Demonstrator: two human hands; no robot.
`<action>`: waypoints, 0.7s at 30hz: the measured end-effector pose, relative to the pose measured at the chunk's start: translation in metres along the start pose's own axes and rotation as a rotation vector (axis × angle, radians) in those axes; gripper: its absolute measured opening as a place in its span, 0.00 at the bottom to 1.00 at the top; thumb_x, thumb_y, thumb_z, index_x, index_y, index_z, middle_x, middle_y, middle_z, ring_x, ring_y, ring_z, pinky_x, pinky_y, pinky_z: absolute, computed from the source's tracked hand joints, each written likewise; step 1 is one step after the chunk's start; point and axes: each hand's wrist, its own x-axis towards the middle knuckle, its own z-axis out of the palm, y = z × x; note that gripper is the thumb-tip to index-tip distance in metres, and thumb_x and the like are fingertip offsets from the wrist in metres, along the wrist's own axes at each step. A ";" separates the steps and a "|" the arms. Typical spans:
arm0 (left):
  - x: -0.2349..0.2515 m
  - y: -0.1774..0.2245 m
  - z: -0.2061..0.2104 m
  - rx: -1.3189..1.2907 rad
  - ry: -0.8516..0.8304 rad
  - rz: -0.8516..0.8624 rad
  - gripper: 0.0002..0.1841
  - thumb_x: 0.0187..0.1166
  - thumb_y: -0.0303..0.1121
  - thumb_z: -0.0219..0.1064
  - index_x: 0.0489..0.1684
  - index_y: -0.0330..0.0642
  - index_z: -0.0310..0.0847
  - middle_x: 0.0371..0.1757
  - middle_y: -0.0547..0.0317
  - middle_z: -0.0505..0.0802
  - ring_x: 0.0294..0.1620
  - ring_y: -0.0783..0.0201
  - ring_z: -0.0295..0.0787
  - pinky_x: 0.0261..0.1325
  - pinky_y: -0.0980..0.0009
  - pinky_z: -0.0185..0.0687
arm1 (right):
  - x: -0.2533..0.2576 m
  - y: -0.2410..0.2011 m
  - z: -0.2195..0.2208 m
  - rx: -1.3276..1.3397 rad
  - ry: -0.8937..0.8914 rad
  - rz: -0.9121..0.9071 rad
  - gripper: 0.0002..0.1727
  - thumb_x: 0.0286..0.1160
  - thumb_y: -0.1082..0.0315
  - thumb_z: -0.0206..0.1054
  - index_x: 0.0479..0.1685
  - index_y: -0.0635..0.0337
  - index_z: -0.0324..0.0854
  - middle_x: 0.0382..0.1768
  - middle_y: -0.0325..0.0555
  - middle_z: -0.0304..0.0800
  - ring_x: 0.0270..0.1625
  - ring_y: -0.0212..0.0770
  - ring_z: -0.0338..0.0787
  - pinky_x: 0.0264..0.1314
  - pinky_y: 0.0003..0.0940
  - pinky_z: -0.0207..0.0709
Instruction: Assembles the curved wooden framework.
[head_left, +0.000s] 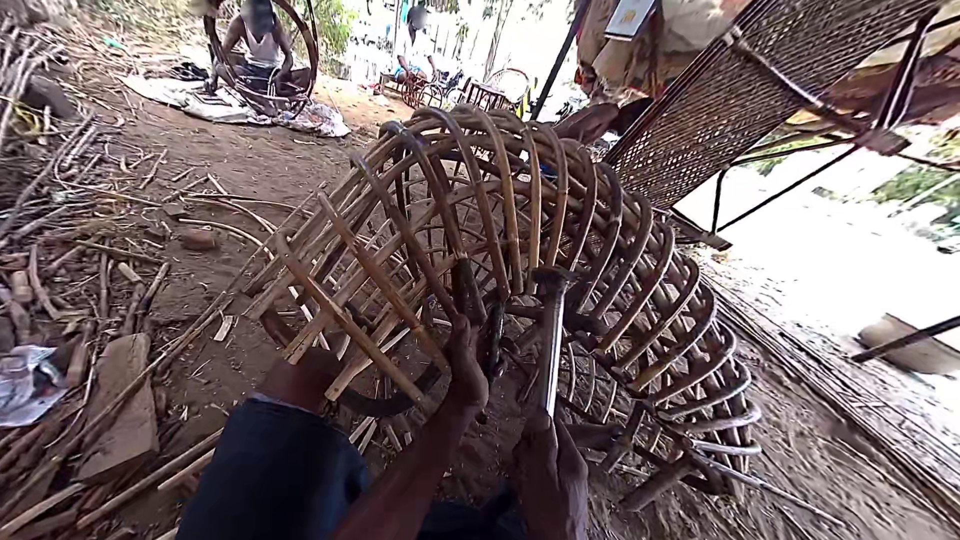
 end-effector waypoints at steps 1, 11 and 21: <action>0.000 -0.002 -0.002 0.001 -0.014 0.003 0.47 0.70 0.85 0.38 0.74 0.62 0.77 0.40 0.54 0.93 0.16 0.69 0.78 0.16 0.77 0.71 | -0.003 -0.001 0.002 0.030 0.046 -0.083 0.32 0.91 0.39 0.41 0.35 0.57 0.76 0.12 0.30 0.64 0.10 0.29 0.64 0.10 0.28 0.63; -0.012 -0.007 -0.010 0.000 -0.022 -0.014 0.42 0.73 0.82 0.42 0.79 0.70 0.72 0.48 0.56 0.93 0.14 0.69 0.77 0.13 0.77 0.70 | -0.001 0.013 0.001 -0.104 -0.014 0.028 0.32 0.89 0.39 0.42 0.35 0.56 0.79 0.12 0.34 0.66 0.10 0.34 0.67 0.11 0.34 0.67; -0.007 -0.006 -0.009 0.001 -0.071 -0.012 0.47 0.69 0.84 0.44 0.82 0.65 0.71 0.60 0.57 0.92 0.19 0.70 0.81 0.14 0.78 0.72 | 0.010 0.016 0.000 -0.132 0.037 0.074 0.30 0.90 0.44 0.44 0.36 0.58 0.82 0.12 0.34 0.67 0.11 0.35 0.68 0.15 0.35 0.68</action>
